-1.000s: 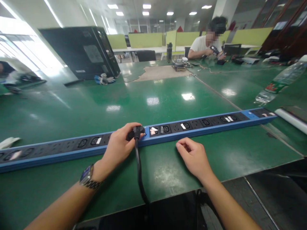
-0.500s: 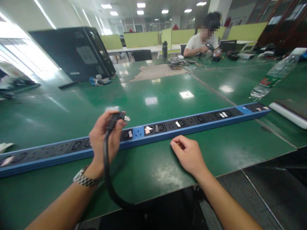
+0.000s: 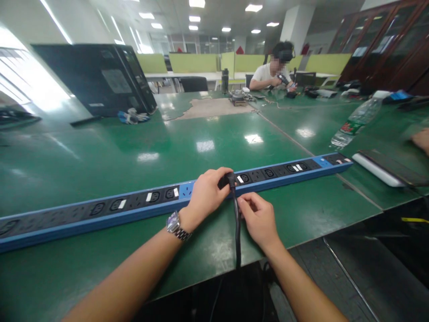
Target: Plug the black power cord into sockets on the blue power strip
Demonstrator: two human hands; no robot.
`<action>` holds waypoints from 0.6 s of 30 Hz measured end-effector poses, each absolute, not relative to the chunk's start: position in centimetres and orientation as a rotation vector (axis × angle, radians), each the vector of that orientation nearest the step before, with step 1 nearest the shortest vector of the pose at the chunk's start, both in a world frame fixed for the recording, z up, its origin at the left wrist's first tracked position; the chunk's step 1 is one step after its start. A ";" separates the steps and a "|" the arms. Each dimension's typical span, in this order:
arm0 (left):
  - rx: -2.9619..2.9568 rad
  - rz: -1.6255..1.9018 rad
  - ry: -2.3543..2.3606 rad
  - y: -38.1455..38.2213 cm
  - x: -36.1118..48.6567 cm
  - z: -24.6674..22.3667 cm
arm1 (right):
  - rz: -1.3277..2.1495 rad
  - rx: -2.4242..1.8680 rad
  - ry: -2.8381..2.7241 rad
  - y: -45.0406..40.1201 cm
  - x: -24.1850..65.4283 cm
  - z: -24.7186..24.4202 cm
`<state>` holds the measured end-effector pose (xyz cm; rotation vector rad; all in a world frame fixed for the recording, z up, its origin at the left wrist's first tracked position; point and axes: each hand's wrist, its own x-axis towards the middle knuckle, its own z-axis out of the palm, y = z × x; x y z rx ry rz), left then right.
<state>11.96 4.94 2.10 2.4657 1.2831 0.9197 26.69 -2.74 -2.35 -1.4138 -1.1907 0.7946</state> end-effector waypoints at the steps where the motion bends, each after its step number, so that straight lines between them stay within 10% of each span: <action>1: 2.478 0.916 1.274 4.9 11.9 2.1 | 0.810 -1.398 -1.113 -2.5 26.9 -2.1; 7: 2.475 0.890 1.281 5.2 12.2 1.5 | 0.862 -1.583 -1.383 1.4 27.6 2.3; 18: 2.683 0.800 1.717 4.3 0.6 2.9 | -0.096 -2.015 -2.508 4.6 26.1 6.4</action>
